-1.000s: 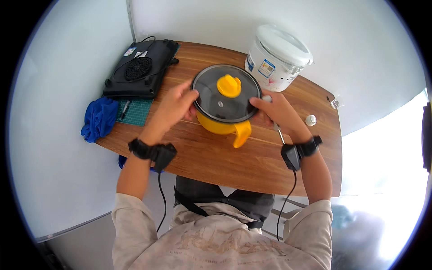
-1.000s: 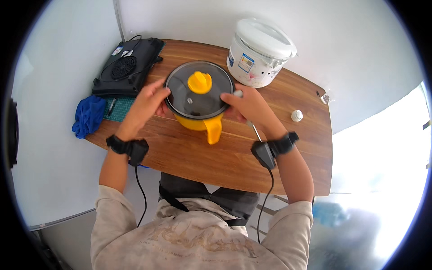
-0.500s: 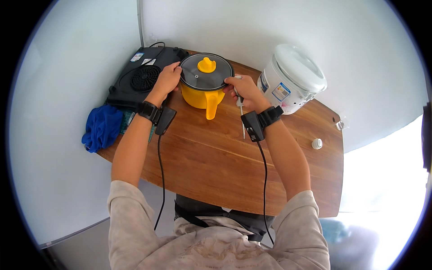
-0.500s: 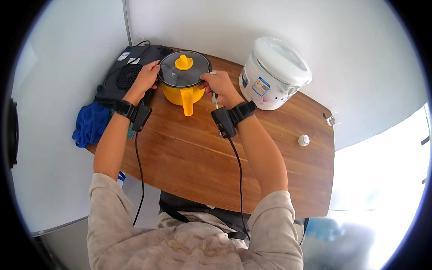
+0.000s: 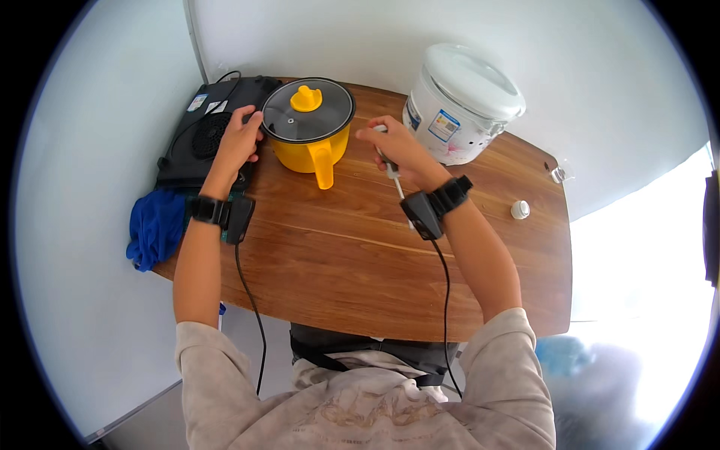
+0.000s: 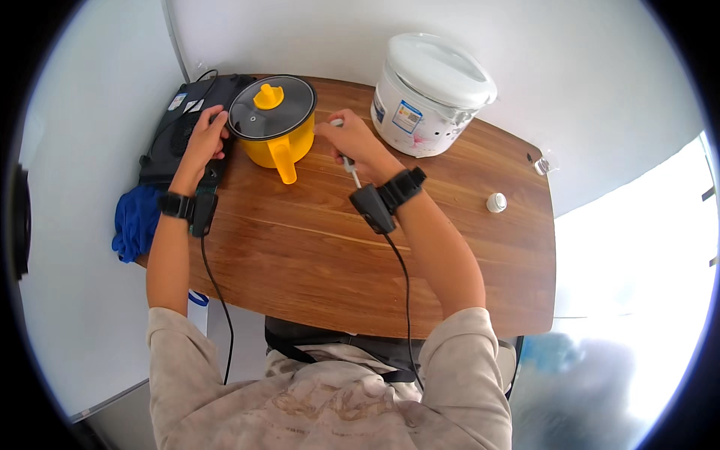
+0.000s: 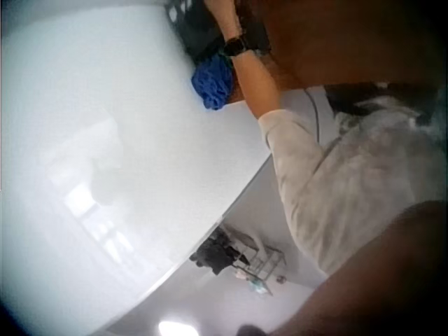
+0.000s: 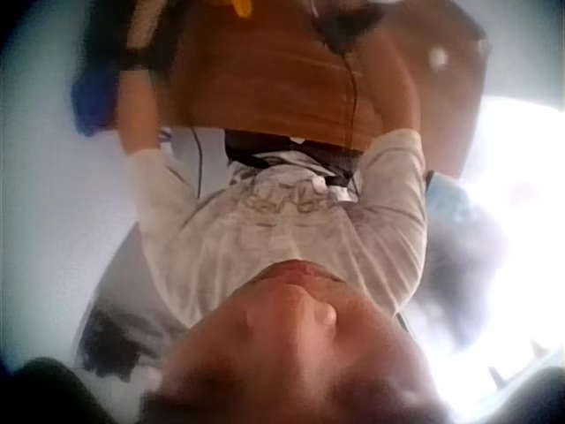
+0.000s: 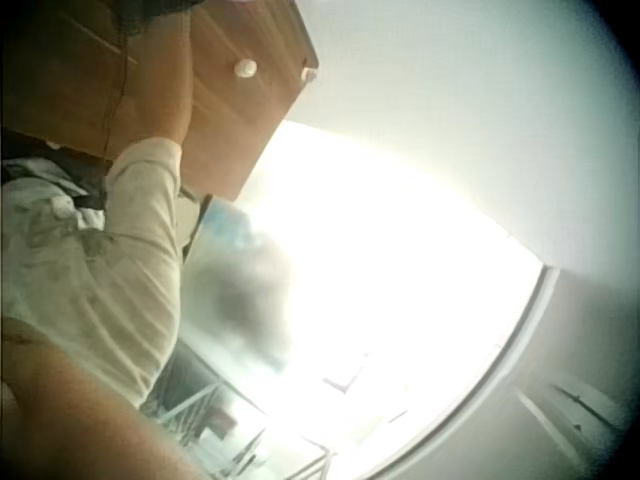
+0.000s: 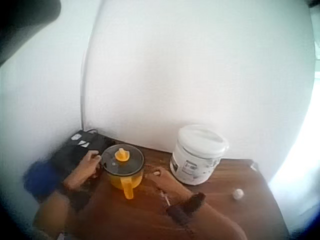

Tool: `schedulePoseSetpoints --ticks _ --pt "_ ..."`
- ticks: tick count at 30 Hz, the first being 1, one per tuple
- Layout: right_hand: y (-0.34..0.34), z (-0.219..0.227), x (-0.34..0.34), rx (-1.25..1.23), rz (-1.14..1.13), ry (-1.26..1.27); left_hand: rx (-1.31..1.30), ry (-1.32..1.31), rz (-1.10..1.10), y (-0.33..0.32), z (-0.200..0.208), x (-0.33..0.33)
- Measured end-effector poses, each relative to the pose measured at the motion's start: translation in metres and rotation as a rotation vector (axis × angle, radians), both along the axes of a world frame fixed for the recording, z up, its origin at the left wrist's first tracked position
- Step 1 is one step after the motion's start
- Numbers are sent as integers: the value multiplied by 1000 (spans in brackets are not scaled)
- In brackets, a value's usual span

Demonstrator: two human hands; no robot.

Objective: The person assembles a yellow electric kettle by screwing the base plate onto the kettle body and securing the lid. They then disassemble a white rice cooker lid, removing screws and separating the inner components.

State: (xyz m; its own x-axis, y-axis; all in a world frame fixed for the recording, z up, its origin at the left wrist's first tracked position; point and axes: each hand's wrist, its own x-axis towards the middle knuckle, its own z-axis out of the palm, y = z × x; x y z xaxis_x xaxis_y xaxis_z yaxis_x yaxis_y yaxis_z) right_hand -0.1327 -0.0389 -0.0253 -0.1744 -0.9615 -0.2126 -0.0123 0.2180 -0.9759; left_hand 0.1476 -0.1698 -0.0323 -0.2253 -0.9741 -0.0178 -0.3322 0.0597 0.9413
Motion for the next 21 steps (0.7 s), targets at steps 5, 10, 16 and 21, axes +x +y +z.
schedulePoseSetpoints --ticks 5,10,16,21 --pt "68 4 -57 45 6 85 -262 30 25 28 -5 7" --pt "132 -5 -108 44 -154 37 -316 -35 -252 86 36 -46" --pt "161 8 -164 -105 -377 -127 89 -42 -783 113 90 -159" --pt "139 37 -209 -186 -555 -289 165 197 -596 80 94 -228"
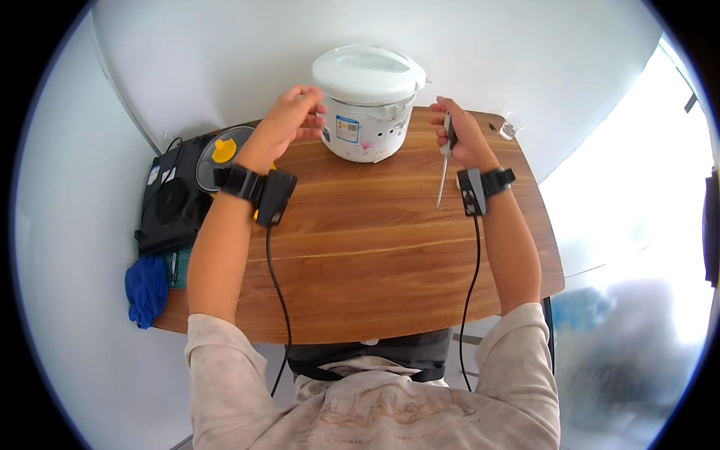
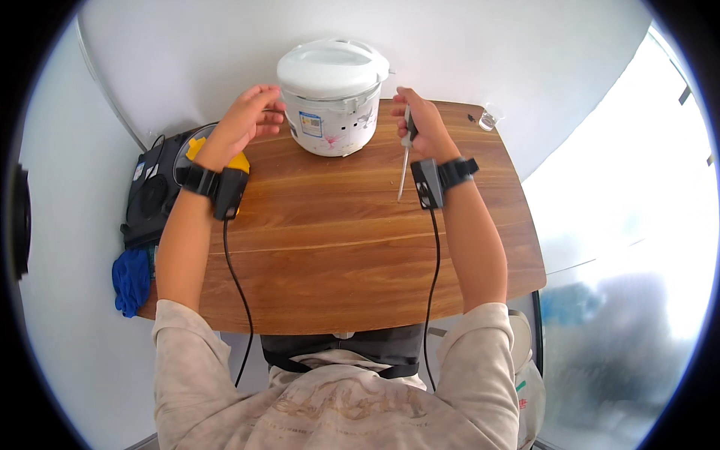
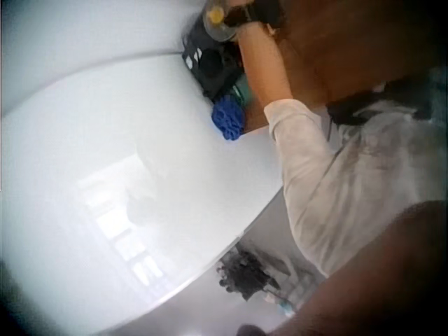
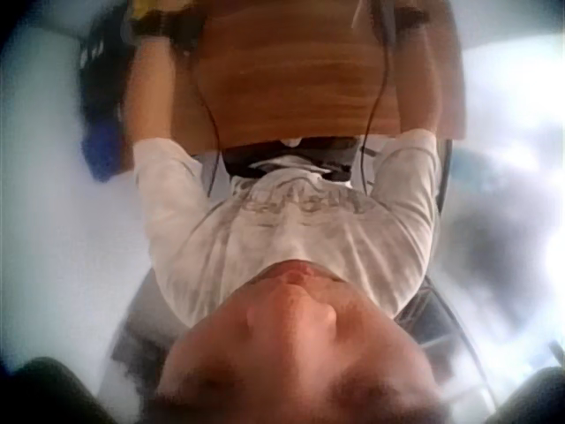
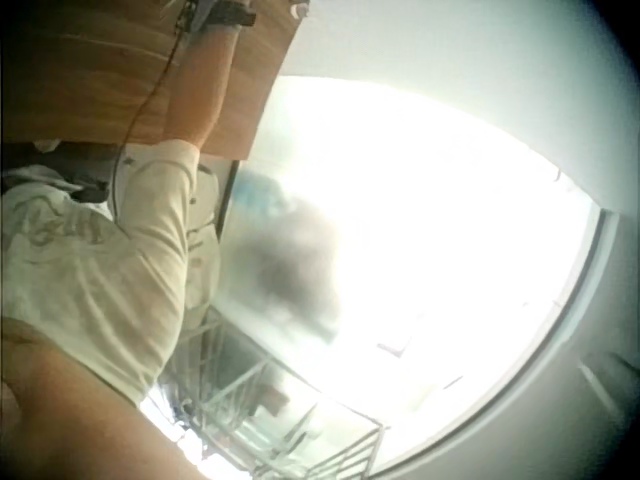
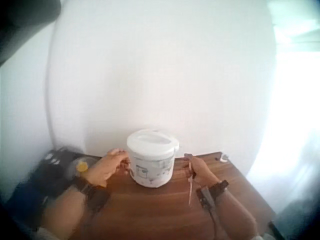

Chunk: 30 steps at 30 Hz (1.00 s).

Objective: The person assembles a yellow electric kettle by screwing the base plate onto the kettle body and securing the lid. They then disassemble a white rice cooker lid, removing screws and separating the inner components.

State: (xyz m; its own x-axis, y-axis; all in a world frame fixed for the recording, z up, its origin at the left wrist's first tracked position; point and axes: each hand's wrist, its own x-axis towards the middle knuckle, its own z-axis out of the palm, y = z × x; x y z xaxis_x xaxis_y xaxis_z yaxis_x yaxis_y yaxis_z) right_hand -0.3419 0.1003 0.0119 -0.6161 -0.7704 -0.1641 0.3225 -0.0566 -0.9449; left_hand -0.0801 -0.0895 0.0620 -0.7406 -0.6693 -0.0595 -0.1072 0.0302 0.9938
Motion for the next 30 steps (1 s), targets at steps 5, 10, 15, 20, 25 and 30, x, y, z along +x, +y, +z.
schedulePoseSetpoints --ticks 5,10,15,20,25,30 --pt "-38 7 -18 29 -31 11 194 173 100 -35 -13 -35" --pt "-50 1 -25 -61 34 95 247 199 86 -49 -27 -47" --pt "-48 4 -21 -70 -28 172 210 171 96 -46 -29 -47" --pt "-45 9 -16 -45 -83 289 167 149 134 -47 -30 -48" --pt "-46 16 -17 -46 -69 261 145 164 101 -57 -34 -46" --pt "-43 19 -15 -40 -63 272 123 165 110 -48 -27 -42"
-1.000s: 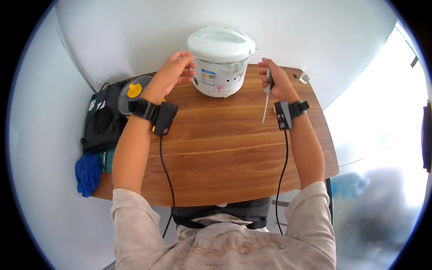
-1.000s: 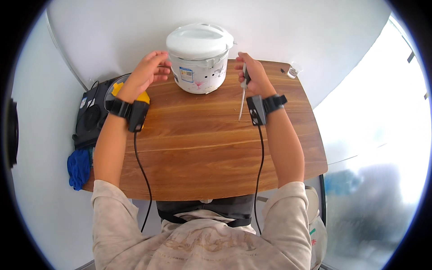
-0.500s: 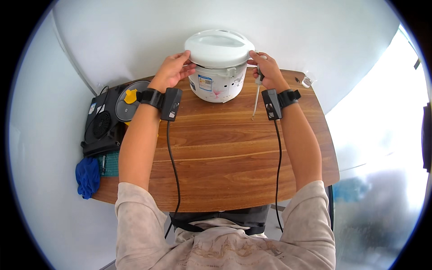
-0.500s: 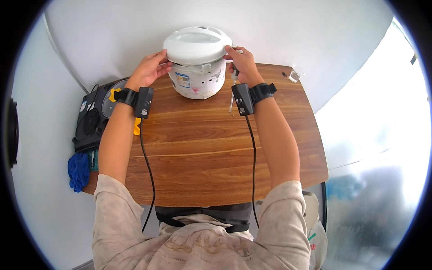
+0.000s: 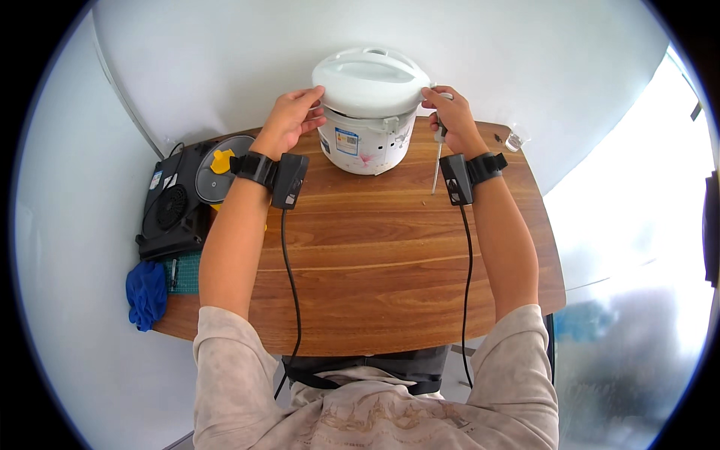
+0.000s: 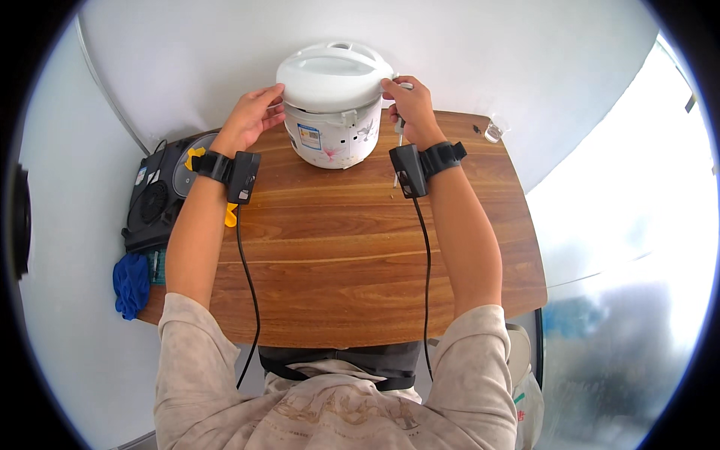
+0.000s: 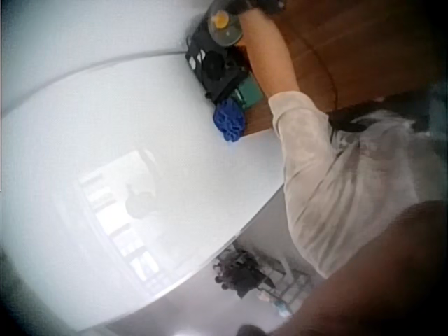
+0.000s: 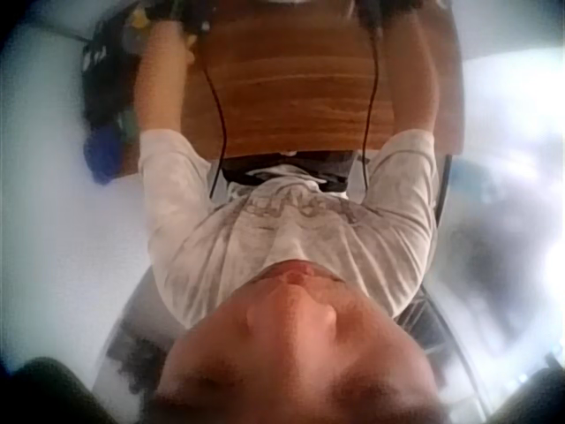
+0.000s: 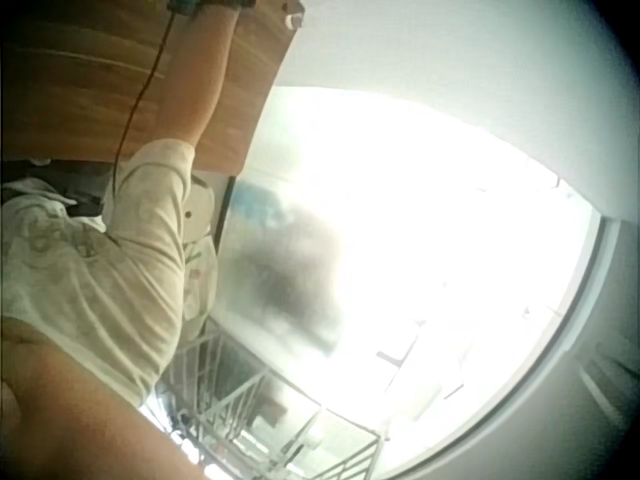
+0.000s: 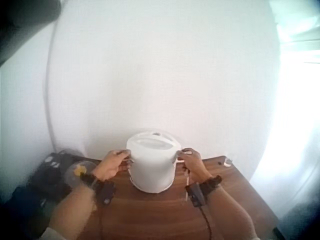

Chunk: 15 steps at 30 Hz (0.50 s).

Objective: The person assembles a yellow electric kettle by screwing the base plate onto the kettle body and securing the lid. They then disassemble a white rice cooker lid, removing screws and separating the inner components.

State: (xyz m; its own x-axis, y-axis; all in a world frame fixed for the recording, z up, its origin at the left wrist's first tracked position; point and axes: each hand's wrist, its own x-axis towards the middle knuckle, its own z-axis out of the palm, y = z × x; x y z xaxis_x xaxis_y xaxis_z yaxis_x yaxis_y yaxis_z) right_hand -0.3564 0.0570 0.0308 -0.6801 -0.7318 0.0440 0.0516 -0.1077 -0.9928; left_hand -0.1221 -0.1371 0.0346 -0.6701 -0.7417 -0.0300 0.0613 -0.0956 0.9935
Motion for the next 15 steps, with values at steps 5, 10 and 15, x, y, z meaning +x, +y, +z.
schedulePoseSetpoints --ticks 5,10,15 --pt "4 10 4 -75 -17 -9 -65 -24 14 12 18 3" --pt "24 20 21 -108 -27 35 -86 11 9 28 31 17" --pt "67 30 49 -89 8 104 -105 94 -45 63 42 50"
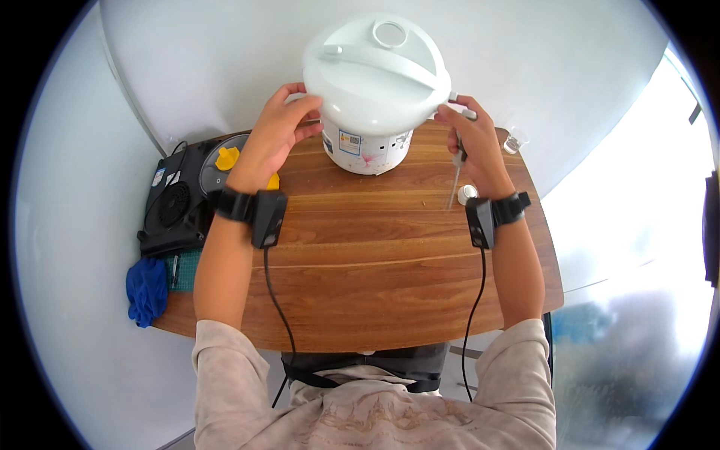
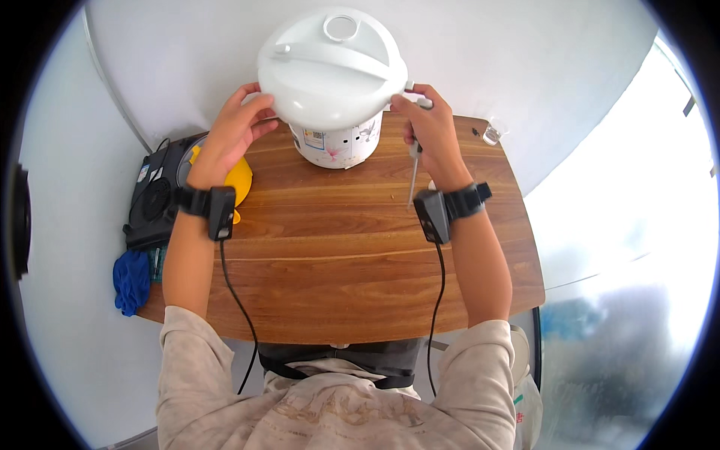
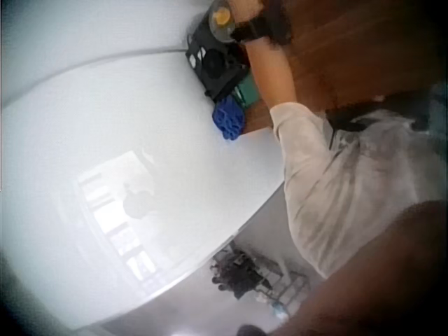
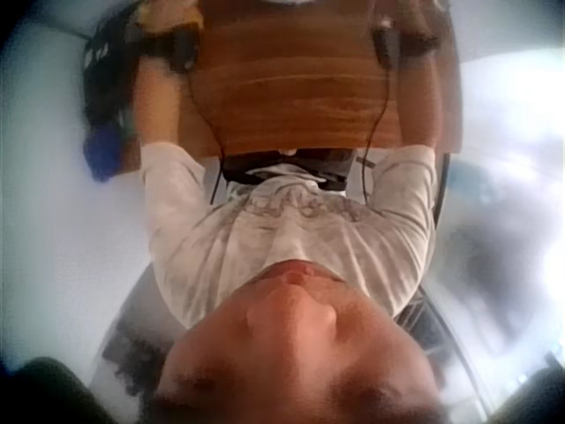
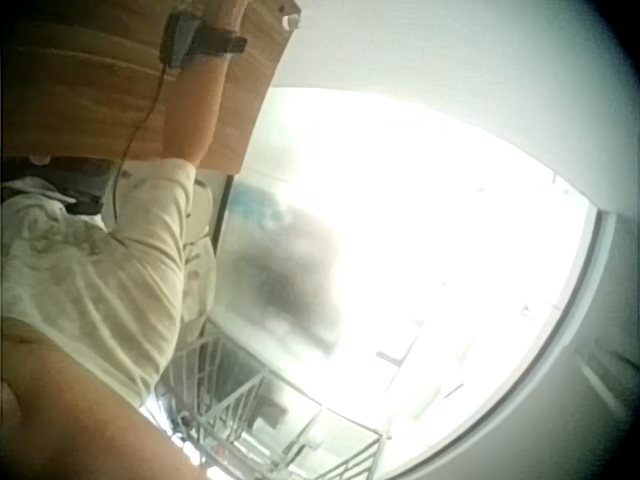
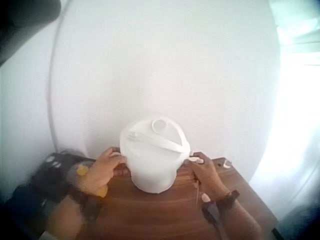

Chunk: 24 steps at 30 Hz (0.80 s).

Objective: The person assembles a yellow electric kettle by screwing the base plate onto the kettle body and securing the lid. They then disassemble a white rice cooker lid, removing screws and separating the inner components.

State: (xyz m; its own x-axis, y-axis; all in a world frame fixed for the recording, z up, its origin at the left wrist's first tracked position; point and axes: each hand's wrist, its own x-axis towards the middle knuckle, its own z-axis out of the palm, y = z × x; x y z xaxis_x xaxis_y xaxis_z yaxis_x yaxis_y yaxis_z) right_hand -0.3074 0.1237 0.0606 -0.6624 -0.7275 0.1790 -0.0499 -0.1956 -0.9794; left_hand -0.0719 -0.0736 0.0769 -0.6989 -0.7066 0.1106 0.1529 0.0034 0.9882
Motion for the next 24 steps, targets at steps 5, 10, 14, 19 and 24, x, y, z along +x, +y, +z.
schedulePoseSetpoints --ticks 5,10,14,19,24 --pt "48 3 34 128 44 102 -130 53 -109 45 -14 63" --pt "85 -17 56 300 242 96 -371 -225 -46 110 -33 136" --pt "101 -35 76 234 433 177 -1070 -157 -165 148 -57 176" --pt "114 -55 89 294 350 226 -1311 -176 -133 188 -62 196" --pt "129 -50 101 348 280 139 -1329 -213 -96 195 -84 208"
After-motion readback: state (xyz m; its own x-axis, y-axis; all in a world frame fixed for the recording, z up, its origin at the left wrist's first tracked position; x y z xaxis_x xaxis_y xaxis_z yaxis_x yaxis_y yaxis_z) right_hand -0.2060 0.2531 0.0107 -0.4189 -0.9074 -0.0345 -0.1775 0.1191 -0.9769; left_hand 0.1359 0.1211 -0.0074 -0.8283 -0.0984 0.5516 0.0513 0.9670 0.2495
